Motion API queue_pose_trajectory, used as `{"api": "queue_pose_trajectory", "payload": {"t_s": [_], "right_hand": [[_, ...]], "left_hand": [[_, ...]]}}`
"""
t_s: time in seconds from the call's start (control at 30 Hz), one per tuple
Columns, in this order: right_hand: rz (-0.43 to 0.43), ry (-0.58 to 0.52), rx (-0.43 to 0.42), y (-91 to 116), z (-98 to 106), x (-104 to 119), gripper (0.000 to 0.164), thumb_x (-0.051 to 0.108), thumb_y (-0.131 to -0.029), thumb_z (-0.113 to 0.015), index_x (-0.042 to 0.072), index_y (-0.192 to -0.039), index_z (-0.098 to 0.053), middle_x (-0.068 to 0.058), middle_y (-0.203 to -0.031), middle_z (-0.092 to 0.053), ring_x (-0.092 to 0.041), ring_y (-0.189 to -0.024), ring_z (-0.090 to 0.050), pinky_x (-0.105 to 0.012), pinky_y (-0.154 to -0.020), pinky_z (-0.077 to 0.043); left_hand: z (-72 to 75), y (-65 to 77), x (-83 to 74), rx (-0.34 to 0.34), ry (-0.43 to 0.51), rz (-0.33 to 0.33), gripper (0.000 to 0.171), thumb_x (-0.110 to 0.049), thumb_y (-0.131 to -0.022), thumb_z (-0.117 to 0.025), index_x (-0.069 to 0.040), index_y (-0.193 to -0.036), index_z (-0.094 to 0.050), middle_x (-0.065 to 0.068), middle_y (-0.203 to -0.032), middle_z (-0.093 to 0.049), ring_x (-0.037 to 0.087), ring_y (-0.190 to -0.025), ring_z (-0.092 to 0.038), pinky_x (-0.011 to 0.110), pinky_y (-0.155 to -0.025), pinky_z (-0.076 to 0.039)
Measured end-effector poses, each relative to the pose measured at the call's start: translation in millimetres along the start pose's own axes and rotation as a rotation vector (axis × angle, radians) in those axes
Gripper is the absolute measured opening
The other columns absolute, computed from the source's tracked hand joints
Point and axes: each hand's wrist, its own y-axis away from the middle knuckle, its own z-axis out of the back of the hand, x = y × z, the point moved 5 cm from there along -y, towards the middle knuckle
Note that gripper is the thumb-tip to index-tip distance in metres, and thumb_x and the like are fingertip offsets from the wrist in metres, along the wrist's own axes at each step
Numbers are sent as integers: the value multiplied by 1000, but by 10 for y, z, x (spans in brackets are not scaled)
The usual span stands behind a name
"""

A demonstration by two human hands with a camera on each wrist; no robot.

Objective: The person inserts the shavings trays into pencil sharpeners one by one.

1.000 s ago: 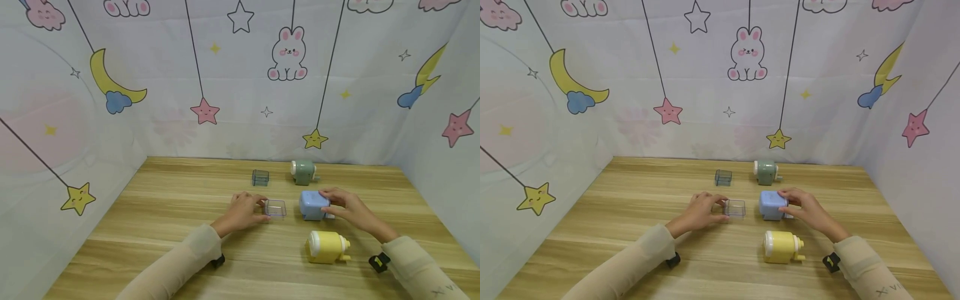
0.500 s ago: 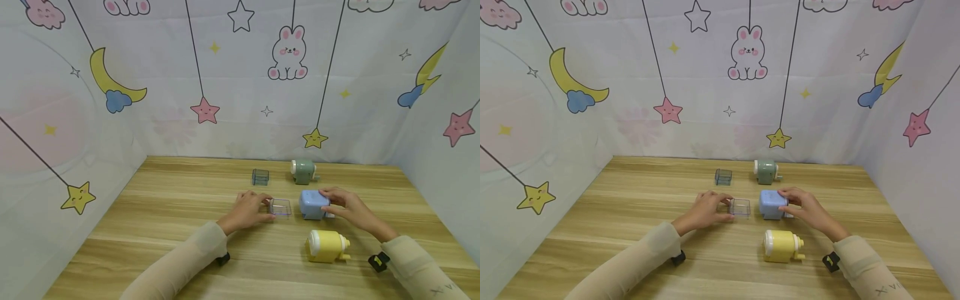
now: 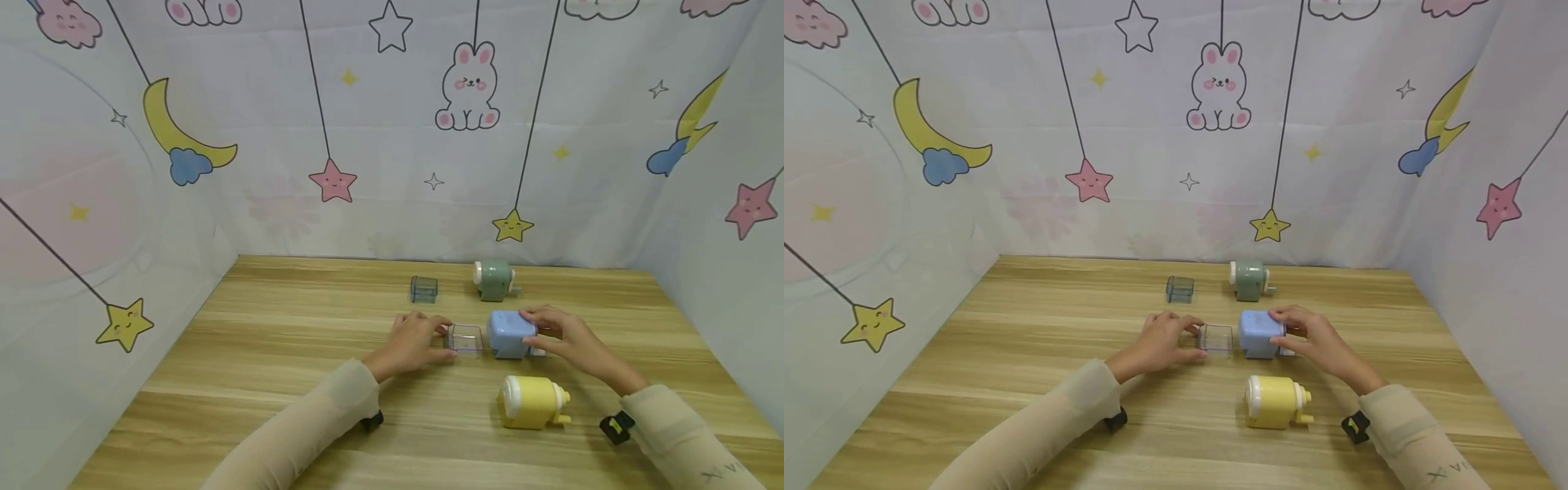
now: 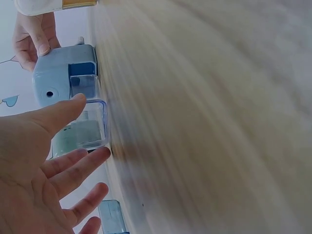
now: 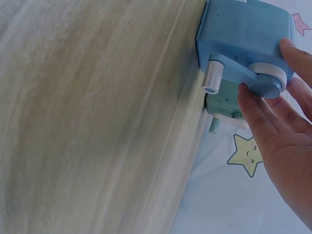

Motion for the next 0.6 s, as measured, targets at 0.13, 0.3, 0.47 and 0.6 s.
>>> {"api": "queue_pose_trajectory", "payload": {"t_s": [0.13,0.3,0.47,0.6], "right_hand": [[5,-18,-5,-8,5,8,40,-8,-76,-66,-12,-114,-53,-25,-116,-51,-35,-100,-52,-36,-80,-45],[2,-31,-7,-4,-2,-35,41,-9,-76,-66,-12,-114,-53,-25,-116,-51,-35,-101,-52,-37,-80,-45],[14,-42,-13,21,-17,-235,42,-7,-76,-67,-8,-116,-54,-21,-118,-52,-30,-102,-53,-34,-81,-45],[25,-33,-9,43,-23,-374,43,-1,-78,-68,-3,-119,-55,-16,-120,-52,-23,-103,-53,-32,-81,-45]], "left_hand": [[-2,-22,-23,-2,-3,-3,60,-55,-79,-62,-23,-128,-48,-16,-109,-59,11,-99,-41,40,-87,-27],[-8,-36,-51,7,-9,-2,60,-54,-79,-62,-22,-129,-48,-16,-110,-59,13,-100,-41,40,-88,-26],[-12,-45,-73,10,-2,0,60,-53,-79,-63,-22,-129,-48,-17,-110,-58,13,-100,-40,40,-88,-25],[-21,-60,-90,13,-1,0,59,-53,-79,-63,-22,-129,-48,-17,-110,-58,12,-99,-40,39,-88,-25]]}}
